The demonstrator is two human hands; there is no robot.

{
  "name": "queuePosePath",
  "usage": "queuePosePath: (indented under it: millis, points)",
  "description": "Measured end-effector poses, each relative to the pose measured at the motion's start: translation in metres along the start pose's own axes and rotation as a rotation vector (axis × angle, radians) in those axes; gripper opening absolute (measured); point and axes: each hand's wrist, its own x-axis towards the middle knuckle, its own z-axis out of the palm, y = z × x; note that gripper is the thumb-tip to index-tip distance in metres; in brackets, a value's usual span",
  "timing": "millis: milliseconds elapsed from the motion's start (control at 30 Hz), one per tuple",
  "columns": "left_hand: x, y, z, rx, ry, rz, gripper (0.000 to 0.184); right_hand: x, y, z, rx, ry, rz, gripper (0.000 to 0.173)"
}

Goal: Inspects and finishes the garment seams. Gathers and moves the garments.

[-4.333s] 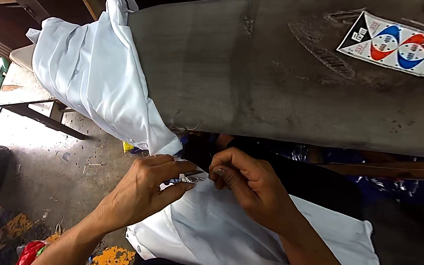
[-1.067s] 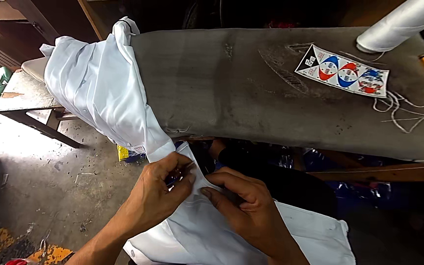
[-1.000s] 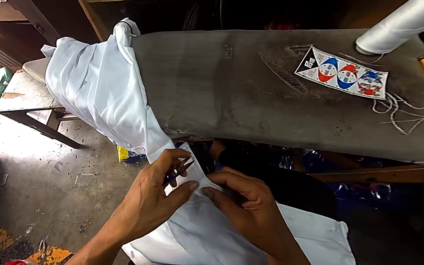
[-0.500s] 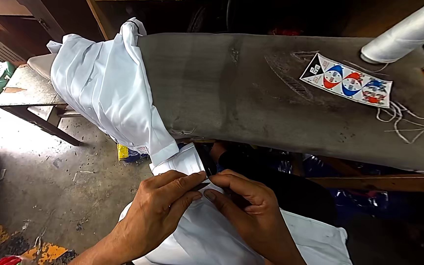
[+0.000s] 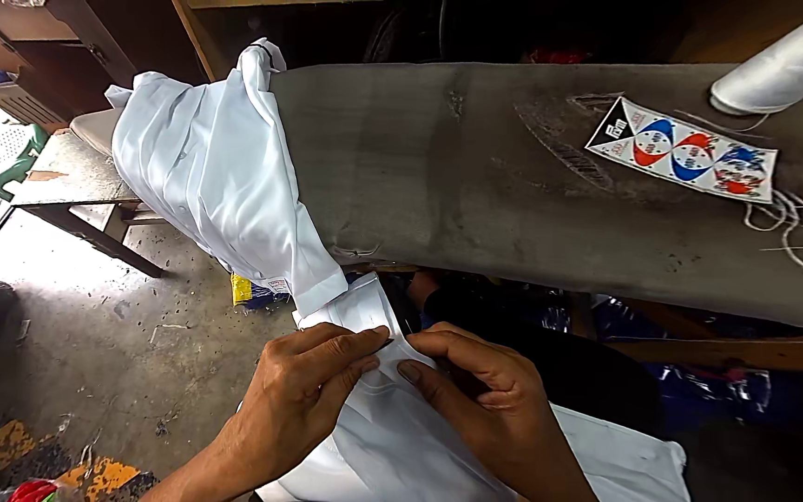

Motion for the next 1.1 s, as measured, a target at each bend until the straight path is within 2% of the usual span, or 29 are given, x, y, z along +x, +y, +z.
queuePosePath:
  millis: [100, 200, 267, 333, 400, 467, 567, 600, 700, 833, 967, 1100]
  points:
    - [0.01, -0.004, -0.012, 0.011, 0.019, -0.05, 0.029, -0.002, 0.002, -0.005, -0.033, -0.034, -0.002, 0.015]
    - [0.044, -0.003, -0.029, 0.156, 0.084, 0.026, 0.032, -0.006, 0.004, -0.015, -0.243, -0.065, 0.019, 0.024]
    - [0.083, 0.004, -0.037, 0.344, 0.11, 0.1, 0.031, -0.01, 0.007, -0.024, -0.486, -0.009, 0.026, 0.032]
    - [0.125, -0.002, -0.037, 0.481, 0.115, 0.173, 0.029, -0.014, 0.009, -0.038, -0.601, 0.098, 0.019, 0.032]
    - [0.162, -0.015, -0.032, 0.572, 0.095, 0.197, 0.027, -0.021, 0.003, -0.06, -0.505, 0.186, -0.005, 0.028]
    - [0.187, -0.028, -0.03, 0.65, 0.028, 0.141, 0.026, -0.032, -0.011, -0.084, -0.365, 0.249, -0.009, 0.027]
    - [0.21, -0.041, -0.024, 0.722, -0.091, 0.047, 0.026, -0.057, -0.044, -0.137, -0.393, 0.425, 0.024, 0.047]
    - [0.213, -0.046, -0.021, 0.733, -0.116, 0.042, 0.026, -0.067, -0.056, -0.156, -0.431, 0.503, 0.018, 0.045]
    - [0.216, -0.056, -0.017, 0.742, -0.148, 0.057, 0.028, -0.096, -0.088, -0.214, -0.476, 0.668, -0.053, 0.021]
    - [0.216, -0.066, -0.021, 0.731, -0.155, 0.111, 0.036, -0.114, -0.112, -0.25, -0.742, 0.722, -0.018, 0.015]
    - [0.213, -0.081, -0.033, 0.713, -0.135, 0.165, 0.052, -0.104, -0.095, -0.259, -1.105, 0.703, 0.212, 0.022]
    - [0.192, -0.056, -0.042, 0.626, -0.086, 0.202, 0.057, -0.078, -0.066, -0.27, -1.278, 0.637, 0.322, 0.018]
